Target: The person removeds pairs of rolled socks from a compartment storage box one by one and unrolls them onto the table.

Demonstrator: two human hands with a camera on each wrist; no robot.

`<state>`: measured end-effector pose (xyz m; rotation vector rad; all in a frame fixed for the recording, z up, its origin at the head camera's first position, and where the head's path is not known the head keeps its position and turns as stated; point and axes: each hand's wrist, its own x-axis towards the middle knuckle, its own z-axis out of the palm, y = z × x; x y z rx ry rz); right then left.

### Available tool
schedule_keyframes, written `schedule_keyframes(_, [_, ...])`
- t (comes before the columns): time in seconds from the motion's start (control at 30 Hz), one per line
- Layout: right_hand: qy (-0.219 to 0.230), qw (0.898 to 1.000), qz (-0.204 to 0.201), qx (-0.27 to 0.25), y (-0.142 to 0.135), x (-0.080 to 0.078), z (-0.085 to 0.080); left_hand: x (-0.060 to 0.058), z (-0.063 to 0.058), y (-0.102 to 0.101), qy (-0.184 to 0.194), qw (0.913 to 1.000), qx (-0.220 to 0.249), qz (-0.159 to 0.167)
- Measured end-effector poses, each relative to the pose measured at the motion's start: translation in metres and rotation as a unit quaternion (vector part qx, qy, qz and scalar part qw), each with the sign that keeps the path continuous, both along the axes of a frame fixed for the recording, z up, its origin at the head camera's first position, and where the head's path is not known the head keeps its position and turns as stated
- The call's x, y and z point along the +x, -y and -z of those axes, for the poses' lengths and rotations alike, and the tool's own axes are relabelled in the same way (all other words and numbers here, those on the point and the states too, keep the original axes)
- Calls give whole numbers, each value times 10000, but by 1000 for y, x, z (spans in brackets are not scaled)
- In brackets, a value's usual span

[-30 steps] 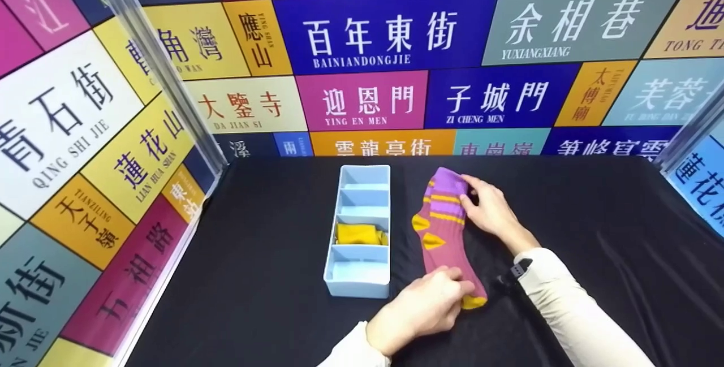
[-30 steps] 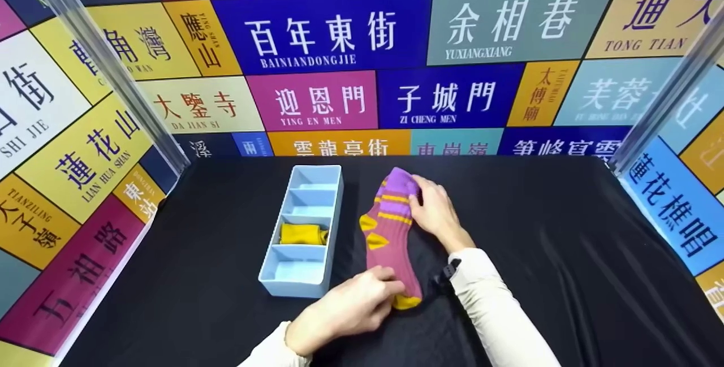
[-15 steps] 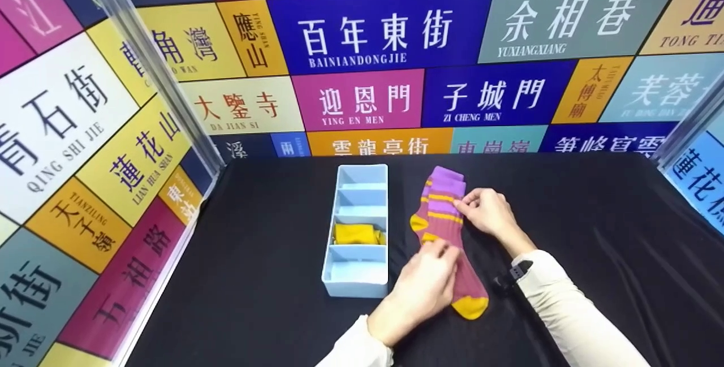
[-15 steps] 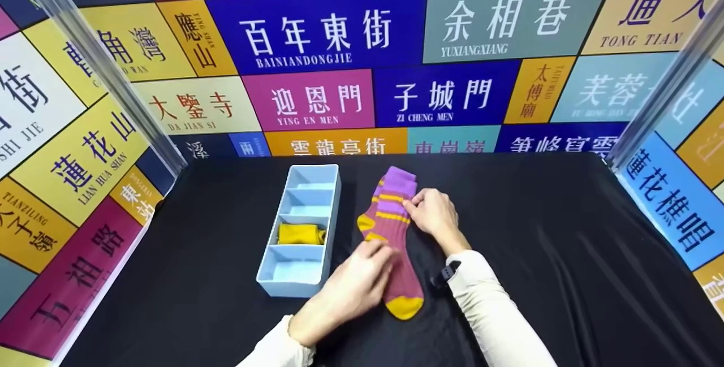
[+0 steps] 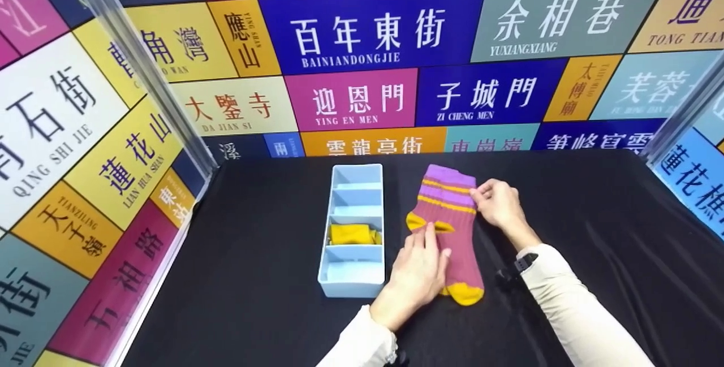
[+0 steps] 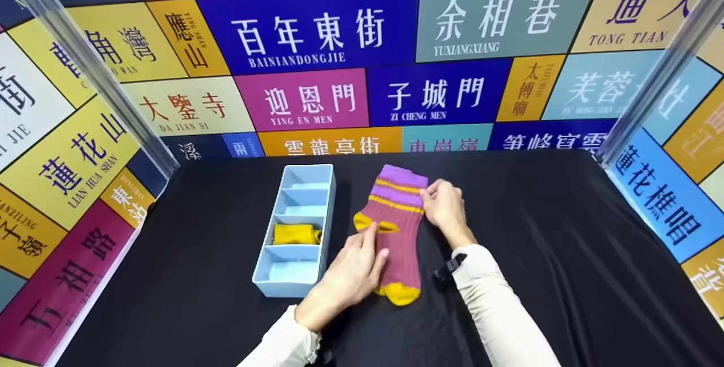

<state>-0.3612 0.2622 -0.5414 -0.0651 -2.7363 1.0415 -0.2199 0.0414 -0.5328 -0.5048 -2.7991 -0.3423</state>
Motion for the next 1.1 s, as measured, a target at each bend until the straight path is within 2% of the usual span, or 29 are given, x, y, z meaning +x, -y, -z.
schedule_keyframes(0.13, [-57, 9990, 336, -275, -6, 0, 2, 1, -1, 2, -275, 9982, -525, -14])
schedule_keyframes(0.23, [-111, 9987, 287, -397, -8, 5, 1, 3, -2, 3, -293, 9960, -844, -41])
schedule_keyframes(0.37, [212, 9991, -145, -335, -6, 22, -6, 5, -5, 2, -90, 9937, -1106, -127])
schedule_keyframes(0.53, [774, 9934, -727, -430, 0, 50, -10, 8, -6, -2, 354, 9866, -1565, -300])
schedule_keyframes(0.73, [872, 9873, -1251, -442, 2, 72, -9, 10, -8, -5, 826, 9772, -1902, -463])
schedule_keyframes(0.9, [758, 9866, -1429, -228, -10, 75, -11, 11, -10, -3, 791, 9762, -1946, -533])
schedule_keyframes(1.1, [1459, 9780, -1476, -182, -23, 64, -22, 13, -13, -3, 902, 9768, -1875, -510])
